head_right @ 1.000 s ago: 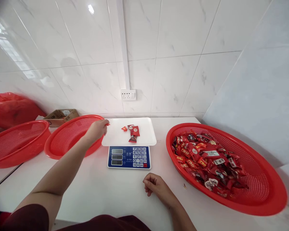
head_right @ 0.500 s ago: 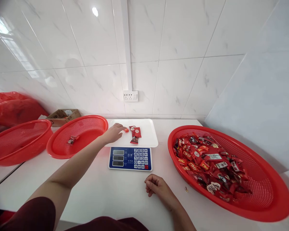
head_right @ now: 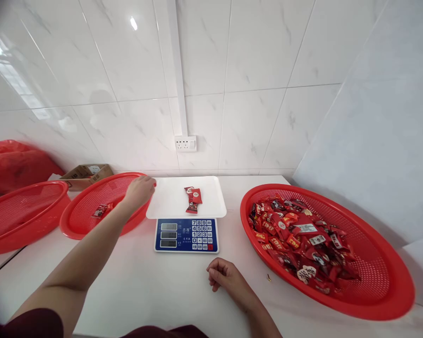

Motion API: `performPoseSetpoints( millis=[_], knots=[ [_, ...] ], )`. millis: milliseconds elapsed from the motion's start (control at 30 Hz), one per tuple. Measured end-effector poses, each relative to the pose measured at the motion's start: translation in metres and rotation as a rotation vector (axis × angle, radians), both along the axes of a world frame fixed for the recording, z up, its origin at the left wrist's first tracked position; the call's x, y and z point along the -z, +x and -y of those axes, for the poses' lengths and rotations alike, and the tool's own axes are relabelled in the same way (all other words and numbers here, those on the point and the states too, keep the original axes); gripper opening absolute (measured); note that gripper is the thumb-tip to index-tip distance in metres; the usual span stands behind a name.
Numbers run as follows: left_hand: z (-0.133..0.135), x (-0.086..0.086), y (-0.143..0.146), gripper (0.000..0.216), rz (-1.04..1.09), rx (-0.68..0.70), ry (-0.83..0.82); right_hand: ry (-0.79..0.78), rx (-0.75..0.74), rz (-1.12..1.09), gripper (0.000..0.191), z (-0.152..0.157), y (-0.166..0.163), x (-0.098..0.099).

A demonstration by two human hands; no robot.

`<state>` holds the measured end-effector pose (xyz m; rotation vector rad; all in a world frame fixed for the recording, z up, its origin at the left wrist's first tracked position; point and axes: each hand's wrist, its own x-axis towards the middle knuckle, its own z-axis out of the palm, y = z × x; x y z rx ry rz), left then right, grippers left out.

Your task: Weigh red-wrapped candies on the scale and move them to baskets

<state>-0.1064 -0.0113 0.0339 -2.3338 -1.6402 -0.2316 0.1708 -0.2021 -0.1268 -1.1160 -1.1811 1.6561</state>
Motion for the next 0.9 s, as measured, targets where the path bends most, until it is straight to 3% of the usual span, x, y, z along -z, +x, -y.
performPoseSetpoints(
  millis=[100,167,267,367,467,567,700,800,900],
  knots=[
    [0.004,-0.009,-0.023,0.033,0.019,-0.066,0.025,-0.002,-0.013,-0.005,0.036,-0.002,0.000,0.004],
    [0.005,-0.007,-0.018,0.035,0.028,-0.026,0.008,-0.007,-0.024,-0.012,0.037,-0.003,0.000,0.006],
    [0.008,0.009,0.017,0.040,0.019,0.187,-0.056,-0.017,-0.024,-0.029,0.036,-0.002,0.001,0.007],
    [0.005,0.025,0.063,0.058,-0.047,0.511,-0.130,-0.028,0.021,-0.051,0.036,-0.001,0.001,0.006],
    [-0.006,0.031,0.095,0.067,-0.112,0.624,-0.216,-0.039,0.065,-0.070,0.036,0.000,0.001,0.004],
    [-0.020,0.027,0.110,0.056,-0.149,0.641,-0.277,-0.043,0.079,-0.079,0.035,0.001,0.000,0.002],
    [-0.029,0.018,0.111,0.030,-0.125,0.609,-0.242,-0.050,0.087,-0.096,0.033,0.001,-0.002,0.000],
    [-0.026,0.009,0.094,0.030,-0.068,0.495,-0.168,-0.060,0.086,-0.113,0.032,0.000,-0.001,-0.001],
    [-0.018,-0.005,0.054,0.038,0.000,0.296,-0.063,-0.064,0.077,-0.128,0.032,-0.001,0.000,0.001]
  ],
)
